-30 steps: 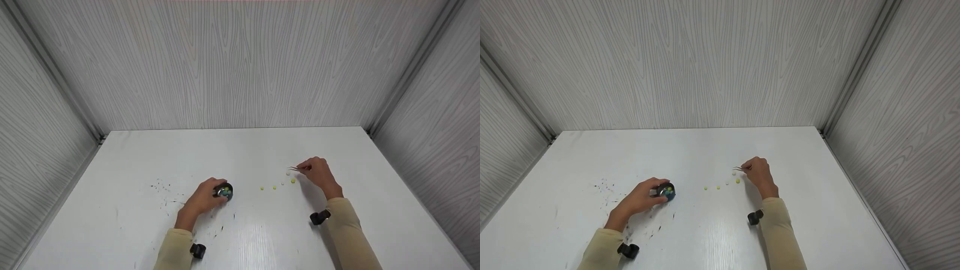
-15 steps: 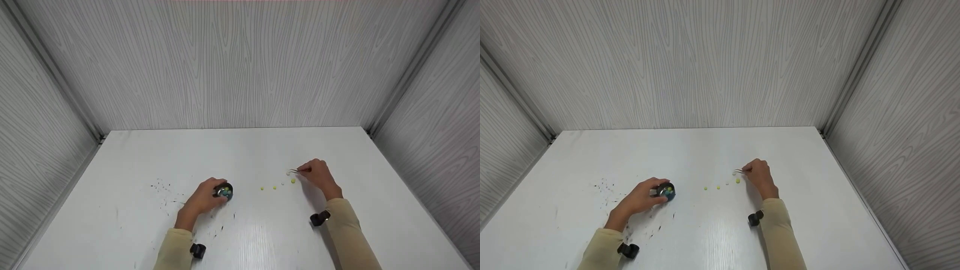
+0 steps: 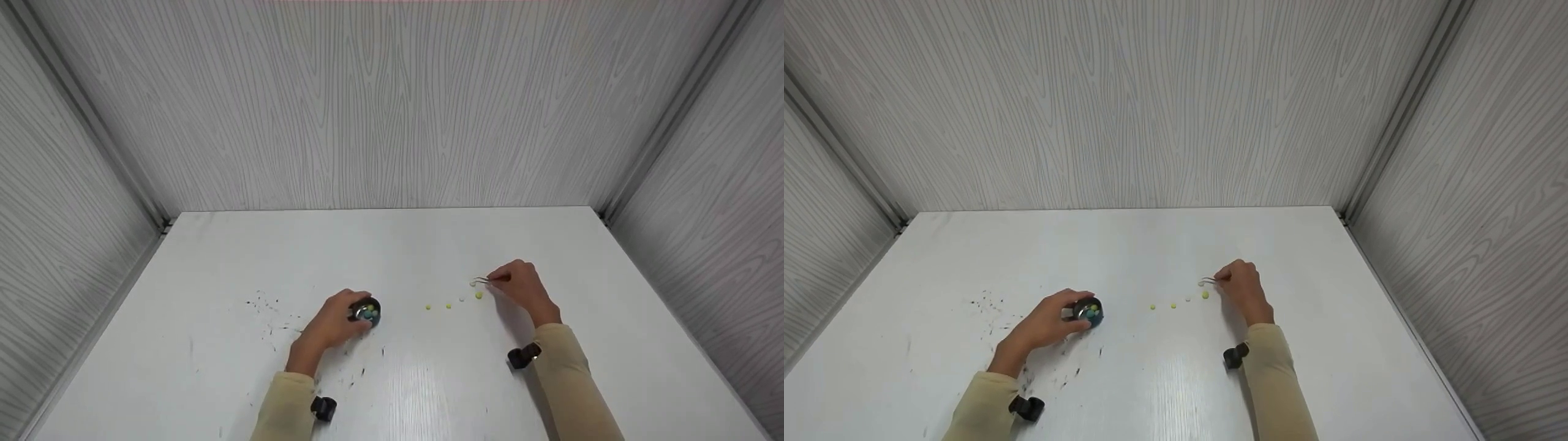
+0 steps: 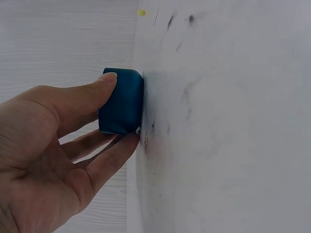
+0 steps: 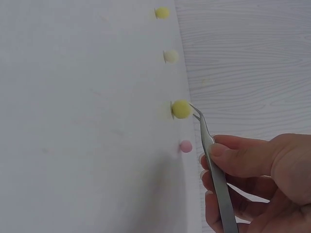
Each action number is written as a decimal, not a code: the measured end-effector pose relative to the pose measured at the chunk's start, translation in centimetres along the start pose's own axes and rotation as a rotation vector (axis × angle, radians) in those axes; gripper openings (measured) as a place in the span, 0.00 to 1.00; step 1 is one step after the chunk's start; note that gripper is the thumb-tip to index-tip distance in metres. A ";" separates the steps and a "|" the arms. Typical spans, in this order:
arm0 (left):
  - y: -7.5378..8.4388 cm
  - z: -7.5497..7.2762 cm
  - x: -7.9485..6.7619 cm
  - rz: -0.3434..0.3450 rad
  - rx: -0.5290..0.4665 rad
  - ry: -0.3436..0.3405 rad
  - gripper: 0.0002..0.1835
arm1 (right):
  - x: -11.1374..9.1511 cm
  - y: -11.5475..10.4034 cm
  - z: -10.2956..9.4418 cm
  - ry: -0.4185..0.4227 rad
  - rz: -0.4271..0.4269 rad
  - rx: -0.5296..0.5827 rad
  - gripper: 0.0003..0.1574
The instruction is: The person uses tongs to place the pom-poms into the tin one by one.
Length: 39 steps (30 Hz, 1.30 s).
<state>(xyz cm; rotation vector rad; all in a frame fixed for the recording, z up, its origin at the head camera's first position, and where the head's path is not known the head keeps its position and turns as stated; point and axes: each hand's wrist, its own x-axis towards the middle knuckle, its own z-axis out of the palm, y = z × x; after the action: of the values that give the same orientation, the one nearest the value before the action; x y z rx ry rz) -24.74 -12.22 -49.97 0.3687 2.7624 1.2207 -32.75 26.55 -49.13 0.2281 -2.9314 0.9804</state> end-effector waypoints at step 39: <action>0.1 0.2 0.4 0.003 -0.027 -0.011 0.29 | -1.2 -2.7 -1.1 0.078 -0.171 0.034 0.11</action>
<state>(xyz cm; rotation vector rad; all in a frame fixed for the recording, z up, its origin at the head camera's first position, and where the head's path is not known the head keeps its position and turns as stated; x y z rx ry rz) -25.04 -11.91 -50.01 0.3760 2.7340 1.2518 -31.16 25.24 -46.78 0.4235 -2.7725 0.9905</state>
